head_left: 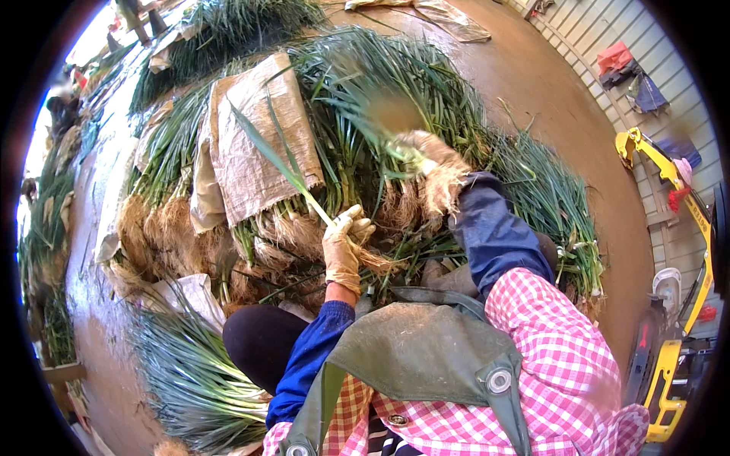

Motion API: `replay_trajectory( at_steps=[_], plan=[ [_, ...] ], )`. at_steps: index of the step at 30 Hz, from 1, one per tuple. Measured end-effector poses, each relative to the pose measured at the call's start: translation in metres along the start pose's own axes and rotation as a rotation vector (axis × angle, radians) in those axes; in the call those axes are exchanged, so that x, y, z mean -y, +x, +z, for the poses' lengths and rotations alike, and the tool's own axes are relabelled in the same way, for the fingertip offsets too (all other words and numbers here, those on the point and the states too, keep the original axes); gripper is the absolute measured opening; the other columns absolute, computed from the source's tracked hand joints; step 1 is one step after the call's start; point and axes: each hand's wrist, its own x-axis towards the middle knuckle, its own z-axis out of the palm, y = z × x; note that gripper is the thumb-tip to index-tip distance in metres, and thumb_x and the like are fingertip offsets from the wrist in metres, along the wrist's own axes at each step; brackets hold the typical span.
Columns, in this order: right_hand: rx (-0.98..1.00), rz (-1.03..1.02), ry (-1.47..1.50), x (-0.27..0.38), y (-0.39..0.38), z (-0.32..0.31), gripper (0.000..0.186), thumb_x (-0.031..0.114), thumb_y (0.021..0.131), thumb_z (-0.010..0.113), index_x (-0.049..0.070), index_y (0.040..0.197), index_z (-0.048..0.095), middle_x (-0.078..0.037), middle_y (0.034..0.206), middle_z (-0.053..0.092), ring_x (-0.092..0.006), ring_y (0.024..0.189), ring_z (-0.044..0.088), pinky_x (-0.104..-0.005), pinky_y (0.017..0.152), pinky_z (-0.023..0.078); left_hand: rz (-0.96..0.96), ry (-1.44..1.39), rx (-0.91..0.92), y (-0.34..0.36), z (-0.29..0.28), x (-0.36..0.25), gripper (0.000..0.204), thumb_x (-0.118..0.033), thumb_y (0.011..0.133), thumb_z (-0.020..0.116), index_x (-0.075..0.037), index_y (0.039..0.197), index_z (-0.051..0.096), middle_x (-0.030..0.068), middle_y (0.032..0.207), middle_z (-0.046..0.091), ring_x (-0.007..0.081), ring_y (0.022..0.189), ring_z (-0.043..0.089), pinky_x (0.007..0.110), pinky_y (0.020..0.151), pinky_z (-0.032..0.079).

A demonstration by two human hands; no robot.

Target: The person processes green onions by stripping off dirty outer layers and removing roots by hand while wearing gloves.

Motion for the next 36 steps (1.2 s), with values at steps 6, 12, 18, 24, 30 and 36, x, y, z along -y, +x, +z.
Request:
replay_trajectory(
  at_steps=[6, 12, 18, 24, 30, 36],
  plan=[
    [0.131, 0.045, -0.322, -0.111, 0.038, 0.044, 0.021, 0.022, 0.083, 0.067, 0.004, 0.093, 0.063, -0.005, 0.080, 0.065, -0.0158, 0.073, 0.060, -0.0286, 0.071, 0.048, -0.294, -0.421, 0.083, 0.017, -0.037, 0.027, 0.027, -0.029, 0.092, 0.056, -0.006, 0.108, 0.059, 0.0148, 0.090, 0.065, 0.0233, 0.073, 0.064, 0.033, 0.060, 0.052],
    [-0.063, -0.535, -1.170, -0.126, 0.035, 0.023, 0.039, 0.042, 0.086, 0.057, 0.005, 0.094, 0.064, -0.015, 0.085, 0.066, -0.0318, 0.081, 0.062, -0.0377, 0.072, 0.047, -0.230, -0.059, -0.004, -0.001, -0.004, 0.021, 0.023, -0.026, 0.091, 0.059, -0.005, 0.097, 0.053, 0.0055, 0.070, 0.054, 0.0175, 0.056, 0.058, 0.029, 0.051, 0.051],
    [0.146, -0.196, -0.151, -0.108, -0.033, 0.042, 0.014, 0.016, 0.092, 0.056, 0.005, 0.100, 0.061, -0.002, 0.082, 0.065, -0.0111, 0.065, 0.062, -0.0211, 0.050, 0.048, -0.148, -0.058, -0.130, 0.004, -0.010, 0.022, 0.023, -0.029, 0.091, 0.059, -0.006, 0.093, 0.058, 0.0028, 0.067, 0.054, 0.0132, 0.054, 0.056, 0.025, 0.045, 0.045],
    [0.477, -0.199, -0.096, -0.053, -0.098, 0.052, 0.024, 0.017, 0.092, 0.055, -0.005, 0.101, 0.059, -0.002, 0.069, 0.058, -0.0093, 0.053, 0.053, -0.0227, 0.051, 0.046, -0.117, -0.051, -0.172, 0.008, -0.022, 0.019, 0.034, -0.034, 0.092, 0.055, -0.001, 0.102, 0.062, 0.0033, 0.060, 0.055, 0.0122, 0.047, 0.051, 0.024, 0.043, 0.042],
    [0.041, 0.203, -0.194, -0.115, -0.031, 0.008, 0.039, 0.039, 0.090, 0.057, 0.003, 0.103, 0.058, 0.002, 0.071, 0.055, -0.0093, 0.058, 0.048, -0.0229, 0.052, 0.042, -0.145, -0.210, 0.138, 0.003, -0.018, 0.015, 0.030, -0.028, 0.094, 0.053, -0.002, 0.105, 0.060, 0.0025, 0.066, 0.057, 0.0115, 0.052, 0.054, 0.024, 0.046, 0.043],
    [0.370, 0.145, 0.379, -0.143, -0.001, 0.030, 0.037, 0.032, 0.090, 0.059, 0.004, 0.114, 0.058, -0.011, 0.097, 0.066, -0.0211, 0.081, 0.064, -0.0359, 0.072, 0.055, -0.120, -0.308, 0.156, -0.003, -0.014, 0.019, 0.027, -0.024, 0.096, 0.049, -0.002, 0.110, 0.057, 0.0075, 0.084, 0.064, 0.0130, 0.055, 0.055, 0.025, 0.046, 0.045]
  ],
)
